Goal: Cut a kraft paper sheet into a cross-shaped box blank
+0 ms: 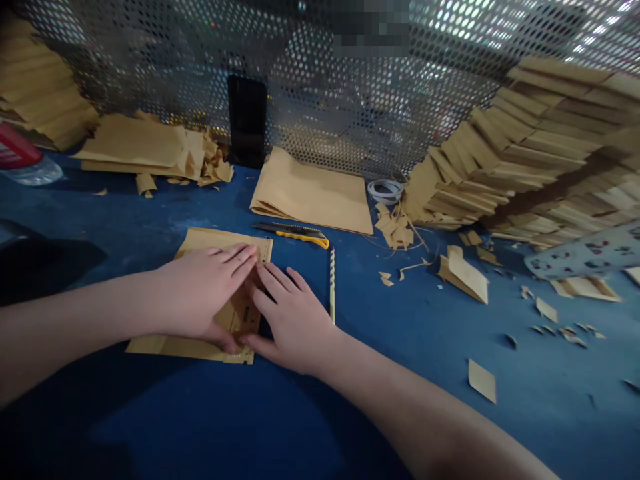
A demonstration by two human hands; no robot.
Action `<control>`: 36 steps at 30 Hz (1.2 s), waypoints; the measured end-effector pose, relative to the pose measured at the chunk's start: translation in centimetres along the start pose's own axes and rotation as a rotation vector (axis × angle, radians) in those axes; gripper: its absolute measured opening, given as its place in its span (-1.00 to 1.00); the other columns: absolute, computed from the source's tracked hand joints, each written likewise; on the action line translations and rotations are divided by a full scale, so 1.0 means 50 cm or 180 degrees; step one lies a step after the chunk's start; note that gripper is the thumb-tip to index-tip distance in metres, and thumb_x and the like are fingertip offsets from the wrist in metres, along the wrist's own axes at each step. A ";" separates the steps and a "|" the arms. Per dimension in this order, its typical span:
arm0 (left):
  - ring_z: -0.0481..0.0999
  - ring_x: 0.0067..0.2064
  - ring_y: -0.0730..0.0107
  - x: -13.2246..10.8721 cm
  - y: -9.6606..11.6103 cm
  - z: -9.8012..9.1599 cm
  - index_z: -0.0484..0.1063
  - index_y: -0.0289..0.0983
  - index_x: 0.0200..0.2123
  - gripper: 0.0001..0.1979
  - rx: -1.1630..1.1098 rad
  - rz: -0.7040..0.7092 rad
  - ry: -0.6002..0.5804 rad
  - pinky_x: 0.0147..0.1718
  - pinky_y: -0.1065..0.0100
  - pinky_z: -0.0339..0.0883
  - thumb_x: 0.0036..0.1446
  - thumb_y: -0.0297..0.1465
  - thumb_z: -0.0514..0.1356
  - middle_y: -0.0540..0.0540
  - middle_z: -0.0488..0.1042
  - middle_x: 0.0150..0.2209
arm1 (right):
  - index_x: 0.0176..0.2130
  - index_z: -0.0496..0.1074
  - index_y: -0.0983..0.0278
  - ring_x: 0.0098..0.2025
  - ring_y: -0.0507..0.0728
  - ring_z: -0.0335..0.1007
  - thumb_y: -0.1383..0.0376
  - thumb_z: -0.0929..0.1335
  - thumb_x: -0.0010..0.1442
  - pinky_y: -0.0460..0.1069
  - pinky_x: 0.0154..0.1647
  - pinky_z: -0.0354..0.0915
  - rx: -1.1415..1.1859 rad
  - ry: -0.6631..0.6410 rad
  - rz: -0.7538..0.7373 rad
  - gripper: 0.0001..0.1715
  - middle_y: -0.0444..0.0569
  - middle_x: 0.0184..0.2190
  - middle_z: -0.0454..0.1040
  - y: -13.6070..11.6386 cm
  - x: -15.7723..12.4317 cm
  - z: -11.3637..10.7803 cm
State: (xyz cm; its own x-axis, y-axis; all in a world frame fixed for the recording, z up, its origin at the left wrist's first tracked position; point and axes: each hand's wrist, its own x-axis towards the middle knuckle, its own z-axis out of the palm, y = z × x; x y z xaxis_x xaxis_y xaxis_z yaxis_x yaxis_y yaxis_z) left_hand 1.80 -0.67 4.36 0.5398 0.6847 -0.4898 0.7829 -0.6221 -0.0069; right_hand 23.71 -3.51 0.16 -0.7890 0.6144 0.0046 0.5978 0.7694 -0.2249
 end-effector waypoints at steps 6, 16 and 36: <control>-0.03 0.64 -0.34 -0.001 0.004 -0.006 0.15 -0.22 0.57 0.13 0.0006 0.0018 -0.0036 0.54 -0.36 0.02 0.16 0.29 0.37 -0.35 -0.09 0.66 | 0.42 0.40 0.28 0.55 0.42 0.25 0.11 0.42 0.53 0.41 0.48 0.32 -0.0171 0.0321 0.0251 -0.39 0.25 0.51 0.34 0.032 0.011 -0.019; 0.13 0.59 -0.28 0.003 -0.002 -0.003 0.26 -0.17 0.50 -0.23 0.0015 0.0070 0.0041 0.50 -0.40 0.11 0.39 0.03 0.33 -0.29 0.08 0.61 | 0.23 0.52 0.25 0.16 0.29 0.58 0.11 0.48 0.49 0.30 0.18 0.56 -0.0619 0.0530 0.1239 -0.56 0.10 0.22 0.56 0.192 0.118 -0.072; 0.24 0.54 -0.20 -0.011 0.001 -0.014 0.37 -0.19 0.41 -0.35 -0.0151 0.0053 0.0135 0.48 -0.34 0.18 0.40 -0.05 0.35 -0.27 0.21 0.55 | 0.21 0.52 0.24 0.04 0.22 0.61 0.09 0.47 0.50 0.20 0.04 0.61 0.1372 0.0439 0.1851 -0.58 0.08 0.16 0.58 0.099 0.092 -0.080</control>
State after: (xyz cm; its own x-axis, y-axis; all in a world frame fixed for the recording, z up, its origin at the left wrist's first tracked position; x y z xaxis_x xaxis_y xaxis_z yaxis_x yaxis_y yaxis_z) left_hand 1.74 -0.81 5.25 0.5646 0.6906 -0.4520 0.7870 -0.6155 0.0427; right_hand 23.62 3.82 2.96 -0.3195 0.9405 -0.1159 0.7830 0.1932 -0.5912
